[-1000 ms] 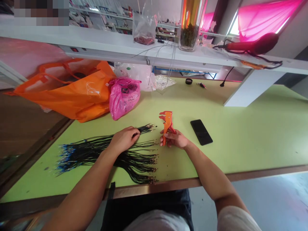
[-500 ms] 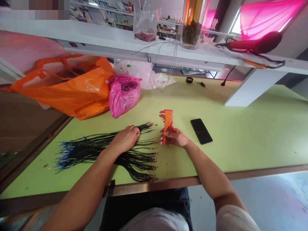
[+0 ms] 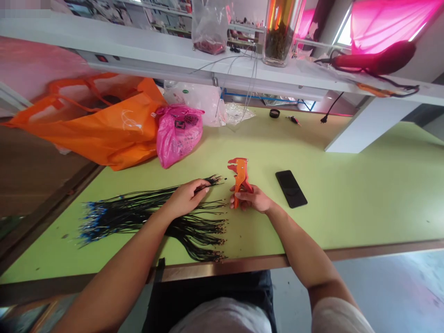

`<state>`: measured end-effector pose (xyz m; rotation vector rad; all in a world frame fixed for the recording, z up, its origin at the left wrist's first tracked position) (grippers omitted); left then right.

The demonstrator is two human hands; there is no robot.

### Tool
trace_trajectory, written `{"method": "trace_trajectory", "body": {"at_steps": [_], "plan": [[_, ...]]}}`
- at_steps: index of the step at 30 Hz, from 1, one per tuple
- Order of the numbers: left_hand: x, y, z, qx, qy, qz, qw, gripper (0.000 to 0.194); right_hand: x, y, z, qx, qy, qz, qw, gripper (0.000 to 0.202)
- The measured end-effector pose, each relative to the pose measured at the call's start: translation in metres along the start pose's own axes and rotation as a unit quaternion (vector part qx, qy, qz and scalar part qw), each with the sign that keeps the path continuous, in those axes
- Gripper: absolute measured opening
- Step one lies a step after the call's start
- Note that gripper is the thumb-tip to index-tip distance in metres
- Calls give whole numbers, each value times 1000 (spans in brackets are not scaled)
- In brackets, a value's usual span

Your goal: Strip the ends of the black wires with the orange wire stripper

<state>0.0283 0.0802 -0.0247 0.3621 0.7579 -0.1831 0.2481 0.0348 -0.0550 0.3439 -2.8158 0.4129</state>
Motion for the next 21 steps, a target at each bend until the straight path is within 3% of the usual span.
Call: {"method": "trace_trajectory", "body": {"at_steps": [4, 10, 21], "plan": [[2, 2, 6, -31, -98, 26, 994, 47, 5, -4, -4, -20, -41, -10, 999, 42], [-5, 4, -4, -114, -201, 64, 971, 53, 10, -9, -8, -30, -85, -19, 996, 41], [-2, 2, -3, -163, -276, 43, 946, 42, 23, -16, -7, -4, -103, -60, 993, 45]]}}
Point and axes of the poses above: each hand's wrist, its own y-axis towards the middle knuckle, its own x-axis out of the palm, z = x × y, the point moved 7 cm from there along y, towards the middle knuckle, and after that the axes turned 14 degrees about z, right-handed, at the moved point
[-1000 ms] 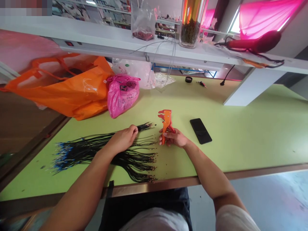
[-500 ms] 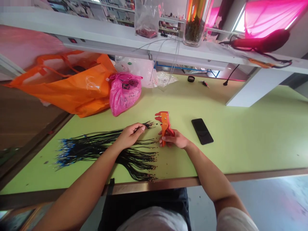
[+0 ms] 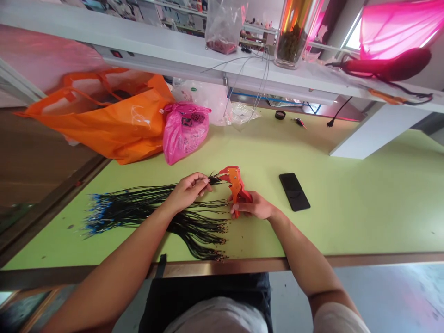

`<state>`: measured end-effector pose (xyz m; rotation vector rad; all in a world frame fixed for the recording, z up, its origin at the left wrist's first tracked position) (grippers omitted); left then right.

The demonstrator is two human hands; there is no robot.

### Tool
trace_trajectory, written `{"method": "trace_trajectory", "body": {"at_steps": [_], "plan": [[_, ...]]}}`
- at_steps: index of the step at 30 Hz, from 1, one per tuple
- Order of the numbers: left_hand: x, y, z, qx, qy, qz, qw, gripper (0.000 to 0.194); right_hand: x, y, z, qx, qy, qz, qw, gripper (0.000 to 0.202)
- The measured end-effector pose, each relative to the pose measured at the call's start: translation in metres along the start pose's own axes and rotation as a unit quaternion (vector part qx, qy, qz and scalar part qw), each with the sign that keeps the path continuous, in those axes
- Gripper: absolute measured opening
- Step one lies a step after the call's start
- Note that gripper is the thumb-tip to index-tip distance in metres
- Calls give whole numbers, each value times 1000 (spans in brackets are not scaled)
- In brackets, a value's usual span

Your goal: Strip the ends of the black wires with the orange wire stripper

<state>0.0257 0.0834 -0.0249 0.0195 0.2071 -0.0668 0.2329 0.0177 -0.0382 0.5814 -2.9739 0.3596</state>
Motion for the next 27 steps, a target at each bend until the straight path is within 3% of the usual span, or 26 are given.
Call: {"method": "trace_trajectory", "body": {"at_steps": [13, 20, 27], "plan": [[6, -2, -6, -31, -12, -45, 998, 38, 0, 0, 3, 8, -13, -1, 1000, 46], [-3, 3, 0, 17, 7, -1, 1000, 45, 2, -2, 0, 13, -2, -9, 1000, 43], [-8, 4, 5, 19, -23, -5, 1000, 56, 5, -5, 3, 39, 31, -32, 998, 44]]}}
Point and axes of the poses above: each hand's wrist, its own y-axis towards the middle knuckle, its own x-axis out of the palm, z = x × y, the point moved 7 cm from there along y, towards the middle knuckle, and after that the axes turned 14 degrees about z, right-handed, at the moved point
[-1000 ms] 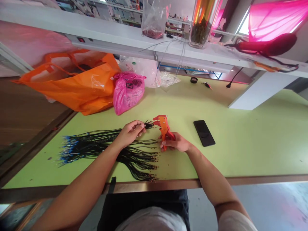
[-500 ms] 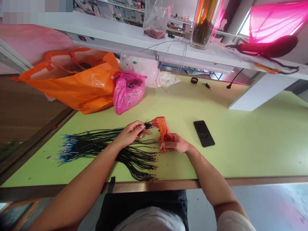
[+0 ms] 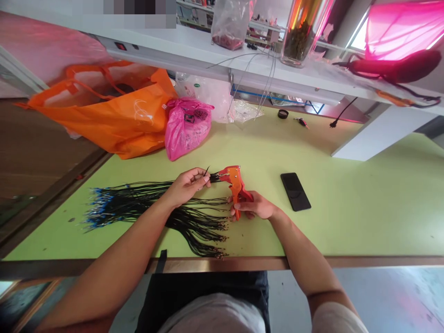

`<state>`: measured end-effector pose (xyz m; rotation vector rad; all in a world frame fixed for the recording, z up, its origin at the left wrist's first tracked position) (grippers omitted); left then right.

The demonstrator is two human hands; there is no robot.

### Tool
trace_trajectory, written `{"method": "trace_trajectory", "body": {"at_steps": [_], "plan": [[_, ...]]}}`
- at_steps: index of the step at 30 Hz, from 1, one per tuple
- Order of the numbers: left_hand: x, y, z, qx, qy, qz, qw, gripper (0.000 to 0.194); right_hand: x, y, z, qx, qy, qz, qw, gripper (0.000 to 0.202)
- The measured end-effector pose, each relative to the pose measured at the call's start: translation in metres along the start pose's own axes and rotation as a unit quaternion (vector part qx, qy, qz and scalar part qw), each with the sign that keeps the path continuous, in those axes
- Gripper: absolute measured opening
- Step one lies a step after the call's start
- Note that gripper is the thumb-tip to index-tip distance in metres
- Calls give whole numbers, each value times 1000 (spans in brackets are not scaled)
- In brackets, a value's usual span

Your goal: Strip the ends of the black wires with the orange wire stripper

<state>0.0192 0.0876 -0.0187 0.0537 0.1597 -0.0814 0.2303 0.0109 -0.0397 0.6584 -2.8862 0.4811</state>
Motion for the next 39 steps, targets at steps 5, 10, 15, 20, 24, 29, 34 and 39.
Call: {"method": "trace_trajectory", "body": {"at_steps": [5, 10, 15, 20, 24, 29, 34, 39], "plan": [[0, -1, 3, 0, -9, -12, 1000, 60, 2, 2, 4, 1, 14, -7, 1000, 42], [0, 0, 3, 3, -22, -10, 1000, 65, 4, 2, 6, 2, 19, -11, 1000, 43], [1, -1, 5, 4, -19, -14, 1000, 63, 7, 1, 4, -2, 8, -15, 1000, 42], [3, -3, 8, 7, -10, -14, 1000, 58, 10, 2, 5, 4, -20, -11, 1000, 46], [3, -4, 7, 4, -4, -16, 1000, 52, 11, 2, 7, 8, -30, -5, 1000, 47], [4, -5, 9, 5, -5, -26, 1000, 47, 13, 1, 6, 9, -40, 3, 999, 47], [4, -6, 12, 5, -10, -27, 1000, 47, 16, 1, 4, 3, -42, 14, 999, 44], [5, -8, 14, 19, -16, -30, 999, 46, 17, 2, 3, -15, -53, 33, 998, 42]]}}
Point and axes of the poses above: each hand's wrist, its own y-axis towards the middle knuckle, its own x-axis out of the palm, z = x × y, the point moved 7 cm from there along y, towards the middle knuckle, and after that the axes turned 14 degrees about z, right-handed, at the moved point
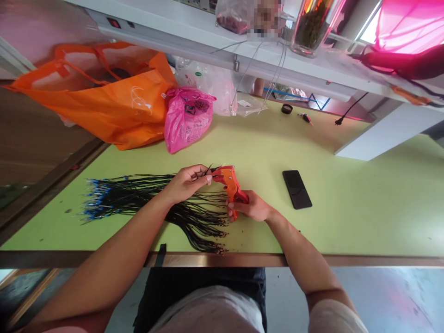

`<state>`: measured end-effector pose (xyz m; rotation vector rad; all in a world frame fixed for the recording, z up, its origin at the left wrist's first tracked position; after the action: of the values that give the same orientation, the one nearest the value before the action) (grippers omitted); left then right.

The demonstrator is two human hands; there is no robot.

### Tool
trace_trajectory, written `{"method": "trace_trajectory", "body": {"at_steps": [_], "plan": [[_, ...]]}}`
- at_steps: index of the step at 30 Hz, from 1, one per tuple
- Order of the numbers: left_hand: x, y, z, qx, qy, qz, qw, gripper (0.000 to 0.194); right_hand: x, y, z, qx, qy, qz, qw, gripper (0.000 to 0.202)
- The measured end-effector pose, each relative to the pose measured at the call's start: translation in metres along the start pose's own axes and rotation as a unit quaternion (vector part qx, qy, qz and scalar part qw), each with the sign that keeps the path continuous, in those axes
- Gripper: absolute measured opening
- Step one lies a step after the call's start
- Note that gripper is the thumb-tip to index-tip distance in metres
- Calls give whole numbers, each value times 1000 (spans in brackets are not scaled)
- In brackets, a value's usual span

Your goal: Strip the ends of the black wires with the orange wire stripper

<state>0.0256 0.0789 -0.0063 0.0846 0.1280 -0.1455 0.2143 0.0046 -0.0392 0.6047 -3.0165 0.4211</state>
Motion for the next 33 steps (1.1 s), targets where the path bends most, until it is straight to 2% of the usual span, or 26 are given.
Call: {"method": "trace_trajectory", "body": {"at_steps": [11, 18, 25, 33], "plan": [[1, 0, -4, 5, 4, -1, 1000, 39, 1, 0, 0, -2, 0, -11, 1000, 40], [3, -1, -5, 4, 6, -15, 1000, 37, 2, 1, -2, -2, -23, 3, 1000, 41], [4, -1, -2, 11, 18, -11, 1000, 42, 2, 1, -3, -10, -41, 11, 999, 39], [4, -2, -1, 18, 23, -5, 1000, 38, 5, 0, -7, -19, -50, 22, 998, 41]]}}
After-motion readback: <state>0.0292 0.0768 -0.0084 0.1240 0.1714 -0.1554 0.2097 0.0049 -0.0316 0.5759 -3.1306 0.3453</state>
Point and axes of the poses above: each hand's wrist, its own y-axis towards the middle knuckle, its own x-axis out of the palm, z = x × y, the point moved 7 cm from there along y, towards the middle knuckle, and after that the axes turned 14 degrees about z, right-handed, at the moved point
